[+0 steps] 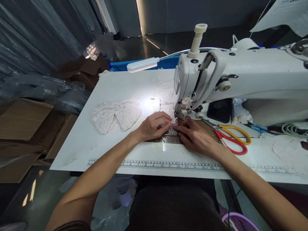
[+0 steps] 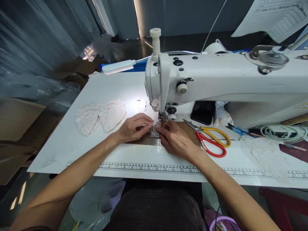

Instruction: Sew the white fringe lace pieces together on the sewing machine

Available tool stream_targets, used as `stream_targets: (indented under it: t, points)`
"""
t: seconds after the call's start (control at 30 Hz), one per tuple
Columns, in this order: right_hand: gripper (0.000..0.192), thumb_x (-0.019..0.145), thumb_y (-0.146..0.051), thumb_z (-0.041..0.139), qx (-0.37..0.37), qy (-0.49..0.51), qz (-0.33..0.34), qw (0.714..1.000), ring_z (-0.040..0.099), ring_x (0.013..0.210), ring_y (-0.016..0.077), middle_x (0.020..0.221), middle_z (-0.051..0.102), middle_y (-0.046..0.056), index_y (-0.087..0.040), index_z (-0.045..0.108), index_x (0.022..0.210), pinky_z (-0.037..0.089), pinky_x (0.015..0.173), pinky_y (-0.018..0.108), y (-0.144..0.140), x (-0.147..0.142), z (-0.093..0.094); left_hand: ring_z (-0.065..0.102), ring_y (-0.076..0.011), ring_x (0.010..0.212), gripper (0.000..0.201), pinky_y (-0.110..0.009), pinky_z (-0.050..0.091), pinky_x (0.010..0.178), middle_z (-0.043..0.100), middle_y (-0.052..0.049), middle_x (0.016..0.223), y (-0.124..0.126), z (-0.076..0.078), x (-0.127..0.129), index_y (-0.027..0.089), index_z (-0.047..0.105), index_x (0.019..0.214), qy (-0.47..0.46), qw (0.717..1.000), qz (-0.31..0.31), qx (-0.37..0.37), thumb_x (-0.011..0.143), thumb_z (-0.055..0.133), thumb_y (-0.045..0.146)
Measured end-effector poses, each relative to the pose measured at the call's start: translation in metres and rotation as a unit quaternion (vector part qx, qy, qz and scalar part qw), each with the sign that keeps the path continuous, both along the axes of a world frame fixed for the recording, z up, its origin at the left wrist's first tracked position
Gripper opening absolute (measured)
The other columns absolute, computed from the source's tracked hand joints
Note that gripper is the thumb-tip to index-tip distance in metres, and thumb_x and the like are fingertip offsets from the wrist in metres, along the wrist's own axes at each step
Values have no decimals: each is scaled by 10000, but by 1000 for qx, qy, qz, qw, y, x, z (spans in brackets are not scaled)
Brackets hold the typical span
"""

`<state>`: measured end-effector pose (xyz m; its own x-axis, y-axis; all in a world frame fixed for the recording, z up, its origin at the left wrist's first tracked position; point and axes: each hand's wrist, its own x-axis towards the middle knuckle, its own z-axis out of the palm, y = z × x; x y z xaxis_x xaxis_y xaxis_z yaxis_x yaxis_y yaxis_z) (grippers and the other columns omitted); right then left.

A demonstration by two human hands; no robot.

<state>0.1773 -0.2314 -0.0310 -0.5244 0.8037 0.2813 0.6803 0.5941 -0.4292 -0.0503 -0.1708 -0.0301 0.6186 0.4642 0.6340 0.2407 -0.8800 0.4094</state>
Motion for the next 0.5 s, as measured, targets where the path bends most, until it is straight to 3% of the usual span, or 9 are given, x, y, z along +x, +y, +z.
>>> stream_targets:
  t: [0.3, 0.43, 0.5]
  points:
    - [355, 919, -172, 496, -10, -52, 10, 999, 557, 1053, 301, 1108, 570, 144, -216, 672, 1224, 509, 906, 489, -15, -1, 6, 681, -166, 849, 136, -338, 545, 779, 734, -69, 943, -1, -5, 2, 159, 683, 907, 98, 994, -35, 28, 961, 561, 186]
    - [303, 907, -188, 519, -54, 1, 54, 997, 605, 1020, 259, 1088, 630, 125, -203, 721, 1133, 511, 917, 407, -1, 9, 16, 663, -156, 798, 140, -336, 514, 758, 740, -56, 942, -2, -6, 3, 162, 686, 892, 130, 989, -24, 62, 963, 573, 204]
    - [320, 913, -191, 499, -65, 23, 37, 997, 637, 926, 238, 1000, 670, 108, -182, 718, 1146, 530, 850, 367, 11, 13, 16, 655, -148, 788, 141, -337, 507, 773, 742, -46, 950, -2, -6, 3, 171, 685, 890, 136, 987, -17, 78, 967, 574, 209]
